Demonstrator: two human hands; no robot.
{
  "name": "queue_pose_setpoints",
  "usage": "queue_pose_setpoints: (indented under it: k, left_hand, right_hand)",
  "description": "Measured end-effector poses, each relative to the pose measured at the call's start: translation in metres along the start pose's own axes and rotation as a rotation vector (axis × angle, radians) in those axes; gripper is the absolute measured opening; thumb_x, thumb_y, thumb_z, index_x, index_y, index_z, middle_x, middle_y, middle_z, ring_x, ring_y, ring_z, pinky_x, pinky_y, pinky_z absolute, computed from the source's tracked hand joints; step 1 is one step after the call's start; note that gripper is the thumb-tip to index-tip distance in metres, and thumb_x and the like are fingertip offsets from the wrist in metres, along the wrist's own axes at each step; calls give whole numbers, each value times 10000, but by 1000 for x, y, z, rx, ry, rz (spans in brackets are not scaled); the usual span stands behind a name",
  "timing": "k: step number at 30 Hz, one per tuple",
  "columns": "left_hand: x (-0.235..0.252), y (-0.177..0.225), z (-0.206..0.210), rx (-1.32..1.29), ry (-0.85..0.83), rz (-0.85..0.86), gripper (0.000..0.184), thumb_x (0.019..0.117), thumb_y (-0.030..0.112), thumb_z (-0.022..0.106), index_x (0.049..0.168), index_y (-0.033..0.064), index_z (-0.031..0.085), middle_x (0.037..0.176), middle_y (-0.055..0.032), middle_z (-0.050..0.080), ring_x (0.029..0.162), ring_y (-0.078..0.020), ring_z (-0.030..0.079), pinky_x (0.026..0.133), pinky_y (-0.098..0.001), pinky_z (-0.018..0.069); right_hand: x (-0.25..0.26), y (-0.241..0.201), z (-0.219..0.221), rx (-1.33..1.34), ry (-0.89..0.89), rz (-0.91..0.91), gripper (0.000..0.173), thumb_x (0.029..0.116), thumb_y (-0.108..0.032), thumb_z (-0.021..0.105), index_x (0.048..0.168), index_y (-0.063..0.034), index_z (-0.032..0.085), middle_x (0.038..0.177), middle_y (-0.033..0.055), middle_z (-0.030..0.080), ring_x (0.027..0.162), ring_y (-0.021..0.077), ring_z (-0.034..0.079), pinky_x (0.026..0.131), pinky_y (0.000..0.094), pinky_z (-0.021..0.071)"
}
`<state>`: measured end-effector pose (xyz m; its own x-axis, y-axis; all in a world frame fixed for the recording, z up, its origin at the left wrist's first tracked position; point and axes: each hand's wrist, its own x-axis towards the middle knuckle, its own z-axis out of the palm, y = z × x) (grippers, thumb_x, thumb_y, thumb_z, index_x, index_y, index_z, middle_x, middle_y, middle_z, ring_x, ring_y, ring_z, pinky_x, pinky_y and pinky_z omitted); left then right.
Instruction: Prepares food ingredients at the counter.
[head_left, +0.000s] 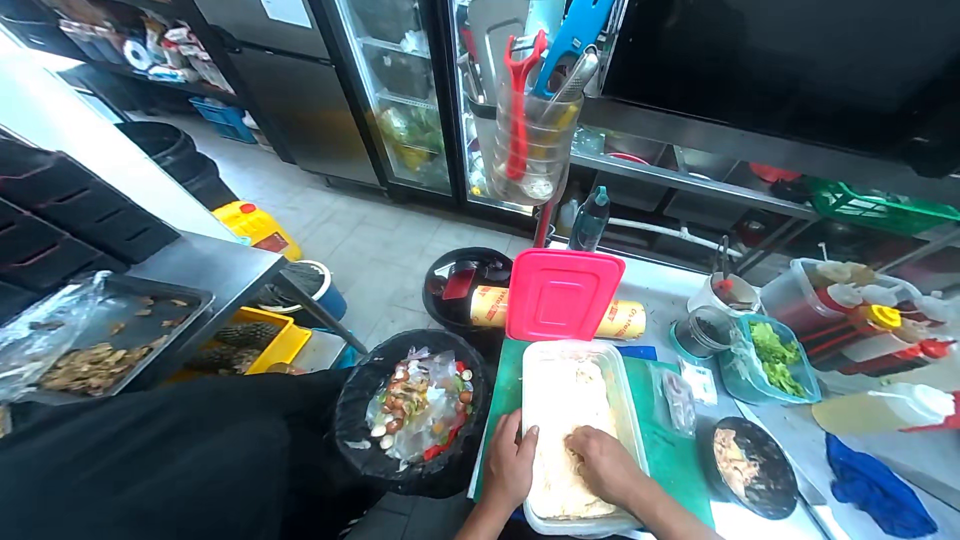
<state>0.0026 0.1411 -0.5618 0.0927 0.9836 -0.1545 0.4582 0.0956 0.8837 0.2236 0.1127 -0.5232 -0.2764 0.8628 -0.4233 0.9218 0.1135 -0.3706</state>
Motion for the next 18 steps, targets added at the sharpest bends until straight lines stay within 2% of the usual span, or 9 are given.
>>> queue_pose_setpoints:
  k: [4,6,8,9,11,13,15,17,18]
  left_hand:
    - [1,0,0,6,-2,-4,408,997,456,570,1311,215,670,1134,20,662,973,-86,667,847,-334,605]
    - [0,1,0,3,-1,-5,402,994,448,572,1299,207,674,1123,14,660,965,-90,665,841,-333,603]
    - [0,0,0,1,2,-1,400,992,447,572,1295,208,675,1119,19,663,968,-86,664,843,-329,602]
    - [0,0,0,4,1,-1,404,992,452,570,1299,210,673,1120,21,661,971,-86,662,844,-329,601]
    - [0,0,0,15,1,-3,408,993,461,566,1296,211,674,1117,19,659,970,-89,659,844,-334,598]
    - [0,-1,0,18,1,-4,410,992,458,562,1293,204,674,1118,10,660,975,-95,660,846,-342,598]
    - [-1,0,1,7,0,-12,412,992,460,567,1298,206,673,1119,11,660,976,-94,661,849,-340,599]
    - [-1,0,0,0,6,-9,403,988,456,576,1286,205,677,1105,12,657,970,-92,660,845,-331,600]
    - [0,0,0,0,8,-5,402,987,452,580,1284,200,679,1102,7,657,973,-96,660,849,-334,600]
  right_hand:
    - [-8,-14,-21,20,-9,116,273,899,-350,642,1073,-172,754,1087,93,702,1033,270,690,853,514,591]
    - [-10,-16,-21,45,-1,189,344,888,-412,662,1119,-167,735,1157,101,680,1037,278,689,846,527,598]
    - [-9,-15,-14,54,15,216,458,898,-354,682,1324,-189,647,1253,106,659,1058,294,696,862,533,605]
    - [-9,-14,-10,55,42,207,454,911,-296,662,1357,-219,631,1243,91,674,1057,283,702,864,523,605]
    - [-9,-11,-2,47,90,174,378,940,-224,615,1315,-235,654,1189,69,703,1036,263,713,847,510,610]
    - [-11,-8,1,25,84,167,316,944,-246,606,1247,-224,692,1170,61,714,1042,259,713,844,513,606]
    - [-13,-6,1,-4,60,135,390,905,-265,643,1292,-243,688,1242,62,701,1097,269,699,872,523,602]
    - [-15,-6,1,-13,16,53,544,866,-167,670,1399,-259,621,1337,88,650,1192,303,647,947,522,578]
    - [-16,-6,1,-19,-7,21,562,854,-112,671,1397,-248,623,1333,109,645,1195,319,642,951,526,575]
